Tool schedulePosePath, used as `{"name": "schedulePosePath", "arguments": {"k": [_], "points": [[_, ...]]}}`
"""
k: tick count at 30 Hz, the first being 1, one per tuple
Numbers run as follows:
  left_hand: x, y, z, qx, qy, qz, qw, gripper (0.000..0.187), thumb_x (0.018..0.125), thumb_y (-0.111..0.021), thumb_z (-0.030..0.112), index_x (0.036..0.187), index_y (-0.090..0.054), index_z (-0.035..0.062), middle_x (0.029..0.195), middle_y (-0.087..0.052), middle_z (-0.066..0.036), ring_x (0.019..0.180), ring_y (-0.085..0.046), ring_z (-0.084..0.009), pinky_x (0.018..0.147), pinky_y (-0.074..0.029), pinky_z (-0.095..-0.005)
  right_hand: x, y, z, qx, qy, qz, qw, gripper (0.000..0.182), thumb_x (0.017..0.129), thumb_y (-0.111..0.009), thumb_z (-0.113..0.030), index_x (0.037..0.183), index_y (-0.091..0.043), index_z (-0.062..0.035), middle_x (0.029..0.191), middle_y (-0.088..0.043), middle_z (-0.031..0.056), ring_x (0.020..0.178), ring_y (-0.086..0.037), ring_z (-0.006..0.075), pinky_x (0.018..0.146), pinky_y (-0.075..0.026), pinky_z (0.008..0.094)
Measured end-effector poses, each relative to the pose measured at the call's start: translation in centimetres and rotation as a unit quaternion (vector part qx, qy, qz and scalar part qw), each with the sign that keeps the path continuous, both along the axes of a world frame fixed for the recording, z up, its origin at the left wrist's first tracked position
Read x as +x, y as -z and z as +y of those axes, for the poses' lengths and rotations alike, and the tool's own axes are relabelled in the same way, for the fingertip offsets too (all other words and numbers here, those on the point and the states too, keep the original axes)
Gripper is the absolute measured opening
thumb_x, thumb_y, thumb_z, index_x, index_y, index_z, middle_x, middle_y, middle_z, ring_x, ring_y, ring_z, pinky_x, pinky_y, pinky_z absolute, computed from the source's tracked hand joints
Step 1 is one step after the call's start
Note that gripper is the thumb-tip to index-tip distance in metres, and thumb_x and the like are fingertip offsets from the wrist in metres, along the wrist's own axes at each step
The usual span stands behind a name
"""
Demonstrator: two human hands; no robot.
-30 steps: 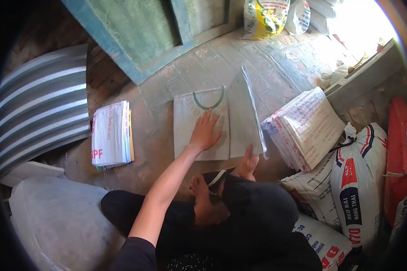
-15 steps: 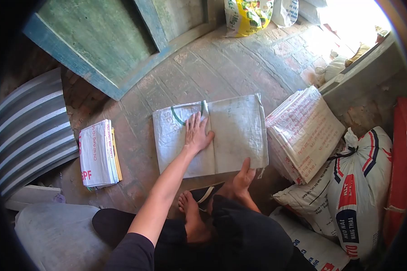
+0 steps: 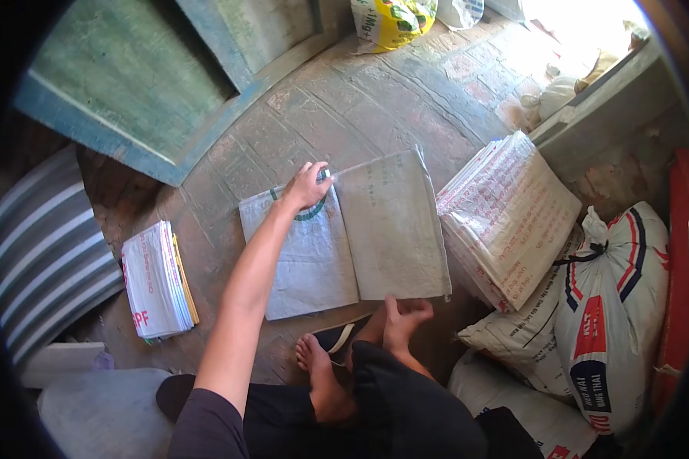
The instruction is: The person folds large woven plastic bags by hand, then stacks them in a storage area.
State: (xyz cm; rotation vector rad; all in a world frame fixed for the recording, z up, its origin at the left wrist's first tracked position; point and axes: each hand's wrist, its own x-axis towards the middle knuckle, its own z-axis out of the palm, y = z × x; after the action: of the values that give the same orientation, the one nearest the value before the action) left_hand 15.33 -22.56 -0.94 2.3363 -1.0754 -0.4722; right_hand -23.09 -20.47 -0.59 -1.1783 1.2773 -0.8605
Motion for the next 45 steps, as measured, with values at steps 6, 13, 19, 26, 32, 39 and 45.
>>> {"name": "schedulePosePath", "arguments": {"k": [6, 13, 19, 26, 32, 39, 45], "points": [[1.9, -0.9, -0.7, -0.034, 0.052, 0.053, 0.997, 0.033, 0.089, -0.072, 0.032, 0.111, -0.070, 0.0070, 0.100, -0.073, -0.013, 0.095, -0.069, -0.0273, 0.087, -0.054, -0.0360, -0.7, -5.0, -2.2, -0.044, -0.410, -0.003, 0.911, 0.025, 0.085, -0.076, -0.004, 0.102, -0.058, 0.0004, 0.103, -0.066, 0.0126, 0.093, -0.063, 0.0139, 0.082, -0.051, 0.0291], [4.1, -3.7, -0.6, 0.006, 0.093, 0.261, 0.961, 0.027, 0.096, -0.068, 0.031, 0.104, -0.075, 0.0050, 0.094, -0.072, -0.002, 0.088, -0.063, -0.0095, 0.082, -0.050, -0.0277, 6.9, -2.1, -1.2, -0.193, -0.347, 0.077, 0.915, 0.053, 0.092, -0.069, -0.020, 0.136, -0.048, 0.0003, 0.126, -0.064, 0.0201, 0.119, -0.062, 0.0353, 0.101, -0.047, 0.0384], [5.3, -4.4, -0.1, -0.038, 0.038, 0.137, 0.989, 0.032, 0.095, -0.068, 0.038, 0.105, -0.076, 0.0085, 0.093, -0.071, -0.004, 0.089, -0.065, -0.0152, 0.080, -0.050, -0.0294, 9.0, 1.0, -1.8, 0.043, -0.418, -0.024, 0.907, 0.041, 0.099, -0.061, -0.025, 0.130, -0.051, -0.0015, 0.114, -0.066, 0.0249, 0.110, -0.065, 0.0363, 0.090, -0.049, 0.0410], [0.3, 1.3, 1.3, -0.001, 0.037, -0.100, 0.994, 0.052, 0.098, -0.056, 0.037, 0.137, -0.054, 0.0023, 0.140, -0.054, -0.017, 0.130, -0.051, -0.0349, 0.111, -0.037, -0.0463, 9.7, 4.4, 0.0, 0.028, -0.381, 0.040, 0.923, 0.037, 0.100, -0.056, -0.028, 0.124, -0.053, -0.0011, 0.104, -0.066, 0.0263, 0.097, -0.066, 0.0413, 0.083, -0.050, 0.0450], [-5.7, 2.2, 3.2, -0.017, 0.042, -0.266, 0.963, 0.067, 0.096, -0.056, 0.036, 0.147, -0.040, -0.0027, 0.155, -0.033, -0.027, 0.147, -0.027, -0.0420, 0.121, -0.017, -0.0539, 8.4, 3.1, 0.4, -0.015, -0.358, 0.049, 0.932, 0.039, 0.097, -0.061, -0.024, 0.125, -0.052, 0.0018, 0.103, -0.067, 0.0256, 0.098, -0.068, 0.0384, 0.084, -0.051, 0.0446], [-8.1, 2.5, 4.5, -0.012, 0.037, -0.209, 0.977, 0.074, 0.094, -0.058, 0.040, 0.152, -0.035, 0.0010, 0.161, -0.025, -0.022, 0.150, -0.020, -0.0405, 0.122, -0.014, -0.0532, 0.5, 1.3, 0.2, 0.153, -0.188, 0.028, 0.970, 0.020, 0.091, -0.074, -0.017, 0.091, -0.059, -0.0043, 0.078, -0.057, -0.0020, 0.069, -0.054, 0.0078, 0.074, -0.052, 0.0244], [-8.8, 2.0, 4.7, -0.012, 0.050, -0.216, 0.975, 0.076, 0.093, -0.059, 0.042, 0.152, -0.035, 0.0011, 0.161, -0.025, -0.022, 0.150, -0.020, -0.0403, 0.122, -0.013, -0.0524, -0.1, -2.0, -3.4, 0.097, 0.018, -0.059, 0.993, 0.032, 0.088, -0.078, -0.014, 0.109, -0.058, -0.0006, 0.095, -0.057, 0.0008, 0.083, -0.054, 0.0121, 0.077, -0.049, 0.0278]]}}
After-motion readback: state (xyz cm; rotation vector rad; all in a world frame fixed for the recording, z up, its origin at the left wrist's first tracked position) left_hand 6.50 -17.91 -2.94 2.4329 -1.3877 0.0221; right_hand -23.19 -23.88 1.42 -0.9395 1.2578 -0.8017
